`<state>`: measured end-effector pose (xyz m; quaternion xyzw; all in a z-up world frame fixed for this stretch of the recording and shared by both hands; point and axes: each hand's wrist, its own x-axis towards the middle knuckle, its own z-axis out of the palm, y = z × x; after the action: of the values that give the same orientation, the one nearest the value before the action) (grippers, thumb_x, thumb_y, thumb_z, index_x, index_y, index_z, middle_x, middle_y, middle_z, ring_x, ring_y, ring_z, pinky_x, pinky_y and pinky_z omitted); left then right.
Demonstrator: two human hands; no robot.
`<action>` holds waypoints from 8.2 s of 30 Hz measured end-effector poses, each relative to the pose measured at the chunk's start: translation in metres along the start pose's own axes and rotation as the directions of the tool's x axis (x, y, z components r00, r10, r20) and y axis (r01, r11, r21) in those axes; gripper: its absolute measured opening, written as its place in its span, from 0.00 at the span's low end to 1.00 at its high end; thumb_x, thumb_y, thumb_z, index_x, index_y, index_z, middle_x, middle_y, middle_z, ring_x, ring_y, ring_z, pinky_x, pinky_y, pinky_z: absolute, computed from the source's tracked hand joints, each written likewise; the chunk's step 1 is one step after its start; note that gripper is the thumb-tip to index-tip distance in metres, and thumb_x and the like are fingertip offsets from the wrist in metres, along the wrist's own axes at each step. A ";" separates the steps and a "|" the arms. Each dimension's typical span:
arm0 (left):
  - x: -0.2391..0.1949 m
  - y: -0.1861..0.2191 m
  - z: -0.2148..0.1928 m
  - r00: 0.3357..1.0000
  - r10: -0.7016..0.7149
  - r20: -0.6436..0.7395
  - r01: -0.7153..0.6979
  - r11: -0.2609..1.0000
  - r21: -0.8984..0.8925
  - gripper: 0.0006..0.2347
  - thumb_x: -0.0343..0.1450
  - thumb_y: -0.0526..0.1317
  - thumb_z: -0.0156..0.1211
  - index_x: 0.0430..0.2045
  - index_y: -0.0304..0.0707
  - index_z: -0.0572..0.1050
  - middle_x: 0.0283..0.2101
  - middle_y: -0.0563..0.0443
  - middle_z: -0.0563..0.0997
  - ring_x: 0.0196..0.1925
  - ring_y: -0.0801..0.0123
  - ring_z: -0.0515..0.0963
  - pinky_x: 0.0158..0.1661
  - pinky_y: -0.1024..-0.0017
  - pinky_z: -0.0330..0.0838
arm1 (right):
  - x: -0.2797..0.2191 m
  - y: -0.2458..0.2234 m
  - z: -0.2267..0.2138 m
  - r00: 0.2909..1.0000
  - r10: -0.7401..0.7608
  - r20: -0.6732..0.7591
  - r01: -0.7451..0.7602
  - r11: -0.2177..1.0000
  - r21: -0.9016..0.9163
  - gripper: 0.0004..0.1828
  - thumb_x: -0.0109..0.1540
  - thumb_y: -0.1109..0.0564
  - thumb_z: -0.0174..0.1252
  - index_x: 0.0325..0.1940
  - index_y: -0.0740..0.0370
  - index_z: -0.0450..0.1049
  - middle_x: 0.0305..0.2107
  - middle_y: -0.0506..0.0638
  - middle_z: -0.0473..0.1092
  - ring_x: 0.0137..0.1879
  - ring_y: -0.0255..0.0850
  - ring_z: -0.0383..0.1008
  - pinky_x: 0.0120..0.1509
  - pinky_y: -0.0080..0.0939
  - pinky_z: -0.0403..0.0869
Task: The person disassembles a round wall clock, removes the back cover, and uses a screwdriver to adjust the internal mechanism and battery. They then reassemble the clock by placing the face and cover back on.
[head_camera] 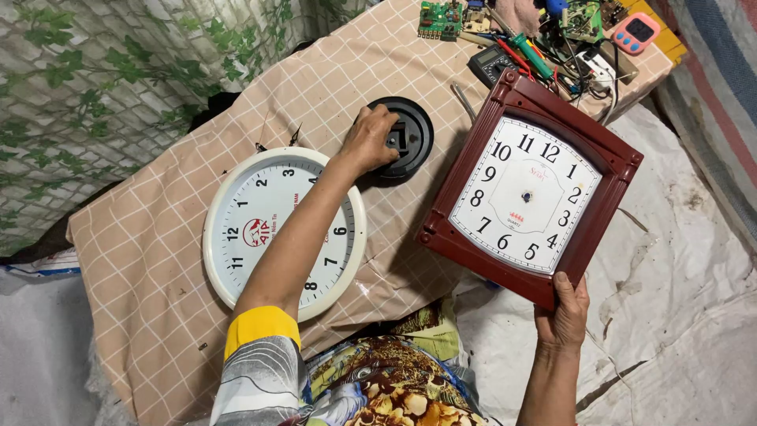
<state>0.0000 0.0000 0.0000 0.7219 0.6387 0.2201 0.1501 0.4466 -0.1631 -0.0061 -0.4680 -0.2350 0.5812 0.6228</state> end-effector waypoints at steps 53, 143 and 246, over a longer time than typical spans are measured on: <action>-0.425 -0.121 -0.130 0.667 -0.673 -0.320 0.735 0.665 0.134 0.33 0.63 0.42 0.69 0.65 0.28 0.68 0.63 0.30 0.69 0.62 0.38 0.68 0.61 0.53 0.62 | 0.002 -0.028 0.081 0.988 0.060 0.141 -0.038 0.987 -0.156 0.24 0.63 0.58 0.56 0.64 0.62 0.67 0.48 0.50 0.73 0.48 0.35 0.74 0.57 0.30 0.74; -0.461 -0.015 -0.113 0.463 -0.485 -0.742 0.763 0.643 0.056 0.11 0.77 0.53 0.59 0.46 0.54 0.83 0.55 0.60 0.82 0.63 0.58 0.76 0.64 0.60 0.65 | -0.100 0.071 0.293 0.400 0.003 0.916 0.459 0.865 -0.203 0.25 0.61 0.64 0.66 0.62 0.68 0.73 0.56 0.61 0.70 0.63 0.46 0.71 0.69 0.46 0.70; -0.412 -0.137 -0.103 0.475 -0.647 -0.596 0.855 0.500 0.138 0.06 0.73 0.47 0.63 0.28 0.53 0.78 0.42 0.62 0.77 0.41 0.51 0.82 0.38 0.51 0.80 | -0.122 0.126 0.239 0.861 0.341 0.378 -0.181 0.899 -0.399 0.18 0.59 0.54 0.68 0.51 0.60 0.76 0.35 0.54 0.76 0.42 0.41 0.78 0.48 0.47 0.79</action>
<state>-0.2062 -0.3948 -0.0315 0.2909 0.9406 0.1530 -0.0851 0.1569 -0.2185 0.0249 -0.4557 -0.4019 0.7004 0.3745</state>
